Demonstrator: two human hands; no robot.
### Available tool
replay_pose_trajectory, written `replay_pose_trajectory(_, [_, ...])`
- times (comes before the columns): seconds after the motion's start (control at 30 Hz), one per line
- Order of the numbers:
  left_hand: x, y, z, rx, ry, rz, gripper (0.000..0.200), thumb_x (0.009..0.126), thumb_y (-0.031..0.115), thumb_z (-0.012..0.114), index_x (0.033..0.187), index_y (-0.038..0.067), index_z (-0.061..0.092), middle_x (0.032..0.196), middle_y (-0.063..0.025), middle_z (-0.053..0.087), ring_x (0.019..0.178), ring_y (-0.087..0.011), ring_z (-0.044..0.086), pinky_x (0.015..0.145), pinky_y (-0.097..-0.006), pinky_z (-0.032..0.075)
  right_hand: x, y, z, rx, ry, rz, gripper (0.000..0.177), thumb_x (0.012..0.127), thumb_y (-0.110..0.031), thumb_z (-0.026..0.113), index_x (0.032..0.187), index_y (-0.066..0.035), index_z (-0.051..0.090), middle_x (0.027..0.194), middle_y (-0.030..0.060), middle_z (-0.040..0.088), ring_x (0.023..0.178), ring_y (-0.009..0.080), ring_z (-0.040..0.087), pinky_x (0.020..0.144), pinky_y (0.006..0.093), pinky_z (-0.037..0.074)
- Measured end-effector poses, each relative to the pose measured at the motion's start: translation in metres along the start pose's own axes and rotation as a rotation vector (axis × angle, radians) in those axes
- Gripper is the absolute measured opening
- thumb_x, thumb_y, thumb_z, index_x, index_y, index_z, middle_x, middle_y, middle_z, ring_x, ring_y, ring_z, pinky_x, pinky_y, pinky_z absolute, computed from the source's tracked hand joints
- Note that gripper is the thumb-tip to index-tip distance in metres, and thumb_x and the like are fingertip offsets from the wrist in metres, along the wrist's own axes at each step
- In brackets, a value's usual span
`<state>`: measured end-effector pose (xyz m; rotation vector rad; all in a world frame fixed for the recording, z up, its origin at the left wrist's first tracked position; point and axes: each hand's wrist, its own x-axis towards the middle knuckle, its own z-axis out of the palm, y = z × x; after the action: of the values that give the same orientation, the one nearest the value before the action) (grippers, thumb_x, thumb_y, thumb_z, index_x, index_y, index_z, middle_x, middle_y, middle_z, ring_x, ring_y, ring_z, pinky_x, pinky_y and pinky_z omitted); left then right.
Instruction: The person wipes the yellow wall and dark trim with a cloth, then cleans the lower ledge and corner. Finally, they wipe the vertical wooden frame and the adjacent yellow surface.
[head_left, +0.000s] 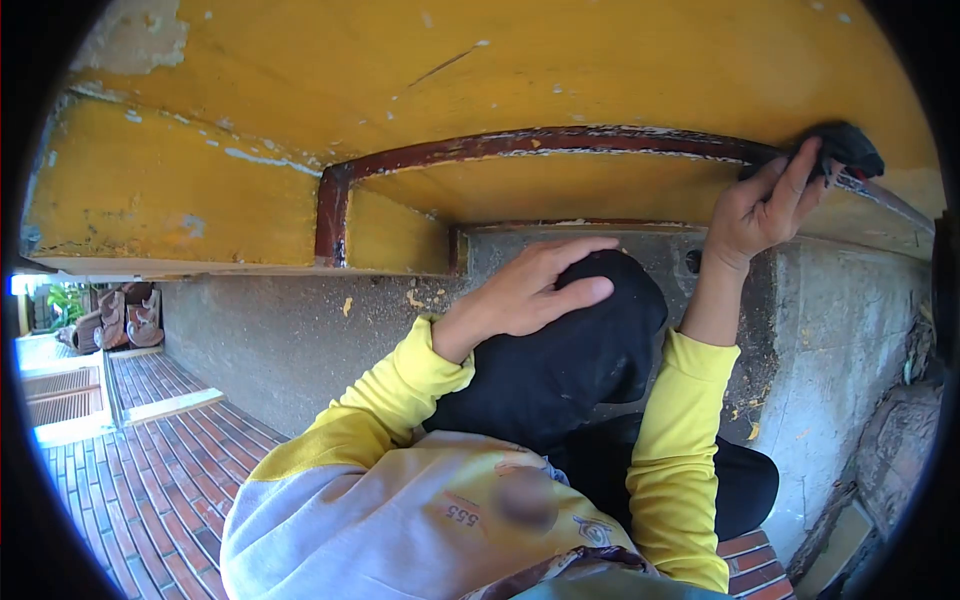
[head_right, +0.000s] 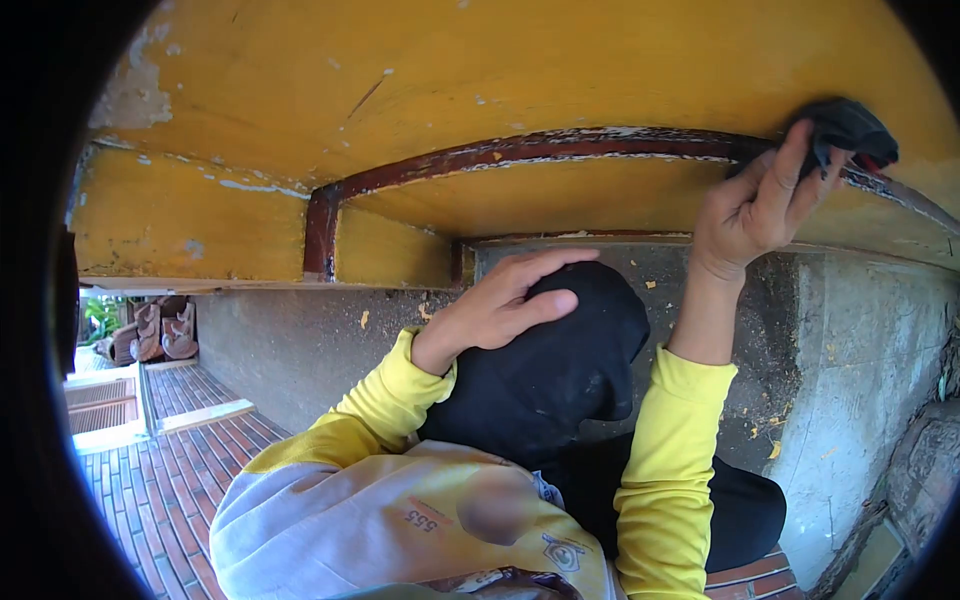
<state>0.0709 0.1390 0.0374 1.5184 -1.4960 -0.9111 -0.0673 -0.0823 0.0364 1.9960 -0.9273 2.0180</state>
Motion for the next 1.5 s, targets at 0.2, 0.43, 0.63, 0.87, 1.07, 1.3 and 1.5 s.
replay_pose_trajectory(0.2, [0.009,0.009,-0.009,0.464,0.311,0.451,0.019,0.082,0.008,0.068,0.097,-0.003,0.072,0.104,-0.0183,0.070,0.096,-0.0342,0.067,0.089,-0.0401,0.052,0.014,-0.005,-0.012,0.225,0.109,0.146,0.036,0.089,0.013,0.055,0.123,0.004,0.066,0.134,0.0223,0.058,0.123,0.0366,0.057,0.102,0.0384,0.044])
replay_pose_trajectory(0.43, [0.048,0.009,-0.012,0.971,0.622,0.676,0.022,0.075,0.003,0.073,0.097,0.002,0.073,0.115,-0.0157,0.067,0.113,-0.0386,0.056,0.096,-0.0464,0.046,0.051,0.026,-0.041,0.501,0.586,0.505,0.041,0.097,0.003,0.054,0.137,0.008,0.049,0.134,0.0181,0.057,0.122,0.0234,0.056,0.104,0.0325,0.044])
replay_pose_trajectory(0.63, [0.064,-0.029,-0.007,1.228,0.647,0.680,0.050,0.086,0.020,0.073,0.131,0.004,0.057,0.138,-0.0211,0.052,0.127,-0.0422,0.041,0.105,-0.0523,0.035,0.027,0.090,-0.065,0.324,0.624,0.745,0.040,0.095,0.000,0.055,0.135,0.005,0.054,0.129,0.0153,0.061,0.113,0.0208,0.061,0.098,0.0322,0.046])
replay_pose_trajectory(0.87, [0.072,-0.054,-0.009,1.544,0.716,0.664,0.068,0.092,0.038,0.067,0.145,0.004,0.041,0.147,-0.0225,0.039,0.131,-0.0413,0.034,0.106,-0.0574,0.027,-0.010,0.097,-0.056,0.393,0.504,0.931,0.040,0.092,0.002,0.057,0.132,0.007,0.056,0.125,0.0167,0.062,0.111,0.0239,0.062,0.097,0.0337,0.047])
replay_pose_trajectory(1.07, [0.078,-0.070,-0.014,1.765,0.795,0.675,0.070,0.099,0.051,0.048,0.151,0.008,0.031,0.146,-0.0282,0.037,0.131,-0.0439,0.036,0.107,-0.0623,0.024,-0.022,0.130,-0.069,0.518,0.687,0.954,0.058,0.088,0.001,0.060,0.143,0.009,0.041,0.123,0.0174,0.061,0.105,0.0189,0.062,0.094,0.0300,0.048])
replay_pose_trajectory(1.3, [0.084,-0.077,-0.017,1.891,0.889,0.691,0.071,0.102,0.055,0.035,0.155,0.008,0.024,0.146,-0.0280,0.036,0.128,-0.0440,0.039,0.106,-0.0616,0.026,-0.076,0.114,-0.023,0.046,0.330,0.779,0.028,0.095,-0.015,0.058,0.116,0.004,0.056,0.110,0.0183,0.059,0.098,0.0314,0.056,0.086,0.0424,0.045])
replay_pose_trajectory(1.5, [0.090,-0.078,-0.016,1.921,0.929,0.738,0.071,0.103,0.055,0.029,0.155,0.008,0.024,0.145,-0.0291,0.036,0.128,-0.0430,0.039,0.105,-0.0618,0.028,-0.126,0.027,0.005,0.145,0.086,0.599,0.024,0.081,-0.021,0.064,0.100,-0.014,0.051,0.100,0.0144,0.047,0.101,0.0366,0.046,0.084,0.0521,0.031])
